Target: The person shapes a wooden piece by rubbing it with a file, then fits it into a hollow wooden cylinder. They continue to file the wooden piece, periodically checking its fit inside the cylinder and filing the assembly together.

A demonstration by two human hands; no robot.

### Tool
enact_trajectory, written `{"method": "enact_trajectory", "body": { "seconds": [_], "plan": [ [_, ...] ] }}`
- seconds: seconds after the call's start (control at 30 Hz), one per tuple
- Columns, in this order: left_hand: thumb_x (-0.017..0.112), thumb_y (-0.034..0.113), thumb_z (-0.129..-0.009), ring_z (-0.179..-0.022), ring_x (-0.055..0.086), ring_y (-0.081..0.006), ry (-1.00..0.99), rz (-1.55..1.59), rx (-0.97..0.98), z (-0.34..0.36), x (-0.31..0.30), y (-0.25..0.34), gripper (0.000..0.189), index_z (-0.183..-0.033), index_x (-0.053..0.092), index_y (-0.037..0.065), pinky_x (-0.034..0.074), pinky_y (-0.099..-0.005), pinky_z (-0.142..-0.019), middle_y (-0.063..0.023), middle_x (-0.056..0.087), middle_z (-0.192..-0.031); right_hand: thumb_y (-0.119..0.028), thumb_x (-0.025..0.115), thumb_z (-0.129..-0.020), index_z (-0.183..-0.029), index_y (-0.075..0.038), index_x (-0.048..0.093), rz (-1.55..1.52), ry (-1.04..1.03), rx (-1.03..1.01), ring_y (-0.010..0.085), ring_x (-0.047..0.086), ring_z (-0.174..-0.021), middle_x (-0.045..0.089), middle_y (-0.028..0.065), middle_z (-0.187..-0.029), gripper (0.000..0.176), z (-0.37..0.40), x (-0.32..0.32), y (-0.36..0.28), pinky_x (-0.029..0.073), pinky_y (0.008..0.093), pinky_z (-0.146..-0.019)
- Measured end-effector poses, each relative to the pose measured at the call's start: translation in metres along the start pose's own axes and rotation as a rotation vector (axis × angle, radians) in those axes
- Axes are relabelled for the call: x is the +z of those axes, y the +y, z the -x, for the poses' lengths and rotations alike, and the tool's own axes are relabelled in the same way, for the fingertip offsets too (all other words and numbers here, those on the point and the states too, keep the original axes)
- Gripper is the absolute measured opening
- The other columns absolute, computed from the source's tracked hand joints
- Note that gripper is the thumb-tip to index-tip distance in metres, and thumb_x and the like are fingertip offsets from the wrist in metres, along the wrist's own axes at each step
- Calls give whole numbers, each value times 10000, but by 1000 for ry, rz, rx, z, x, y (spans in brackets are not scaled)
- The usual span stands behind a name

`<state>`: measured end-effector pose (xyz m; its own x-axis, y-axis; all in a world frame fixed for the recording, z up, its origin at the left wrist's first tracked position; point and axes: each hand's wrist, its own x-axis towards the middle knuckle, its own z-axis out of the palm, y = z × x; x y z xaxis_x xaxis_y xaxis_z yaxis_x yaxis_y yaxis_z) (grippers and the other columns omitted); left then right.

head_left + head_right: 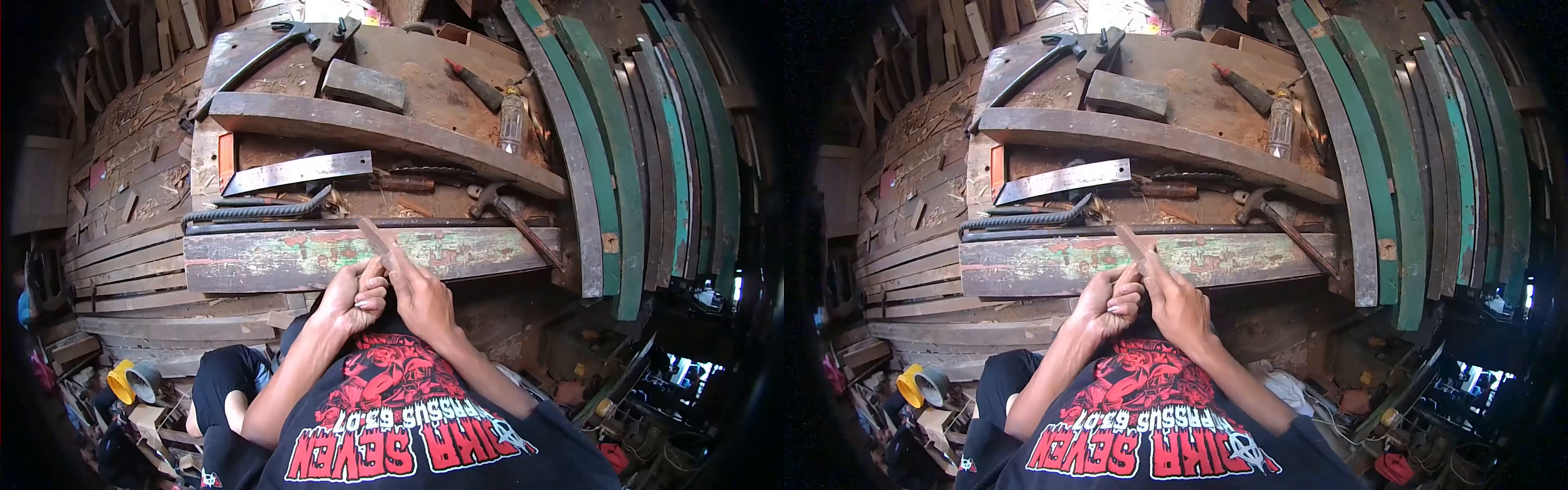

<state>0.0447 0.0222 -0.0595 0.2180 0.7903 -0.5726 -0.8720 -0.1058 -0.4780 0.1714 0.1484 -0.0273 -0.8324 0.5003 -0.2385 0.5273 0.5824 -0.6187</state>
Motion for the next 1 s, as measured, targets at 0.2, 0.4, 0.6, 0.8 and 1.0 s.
{"method": "enact_trajectory", "body": {
  "seconds": [0.2,0.4,0.6,0.8,1.0],
  "plan": [
    [371,276,-1140,-397,315,-57,8,37,3,1,-1,-2,279,-1149,555,66,275,-218,-336,14,432,-646,-301,490,-1083,-1519,-124,532,-29,69,20,486,698,-928,716,282,-1035,473,-6,10,5,552,568,-780],
    [371,276,-1140,-399,297,-63,-21,84,-21,2,-2,-9,291,-1137,592,86,277,-217,-340,14,432,-649,-286,516,-1070,-1553,-164,497,68,50,52,479,704,-874,720,270,-991,499,-13,10,12,551,571,-753],
    [352,241,-1141,-404,306,-59,-62,86,-11,-2,-6,-2,300,-1253,591,98,287,-210,-342,14,437,-661,-320,513,-1072,-1543,-155,507,-53,79,-39,492,701,-922,714,291,-1012,499,-4,10,14,547,587,-784],
    [365,244,-1137,-397,313,-58,-33,57,10,2,1,-3,276,-1209,578,84,295,-210,-343,12,439,-657,-291,523,-1072,-1518,-128,532,-25,3,4,492,700,-932,715,291,-1067,475,-10,-3,8,549,570,-781],
    [376,245,-1136,-390,325,-55,-26,55,-3,3,-3,-10,254,-1093,565,81,295,-208,-344,17,449,-641,-286,520,-1073,-1519,-128,527,43,0,91,493,702,-916,717,295,-1020,473,-25,4,10,554,581,-754]
  ]
}}
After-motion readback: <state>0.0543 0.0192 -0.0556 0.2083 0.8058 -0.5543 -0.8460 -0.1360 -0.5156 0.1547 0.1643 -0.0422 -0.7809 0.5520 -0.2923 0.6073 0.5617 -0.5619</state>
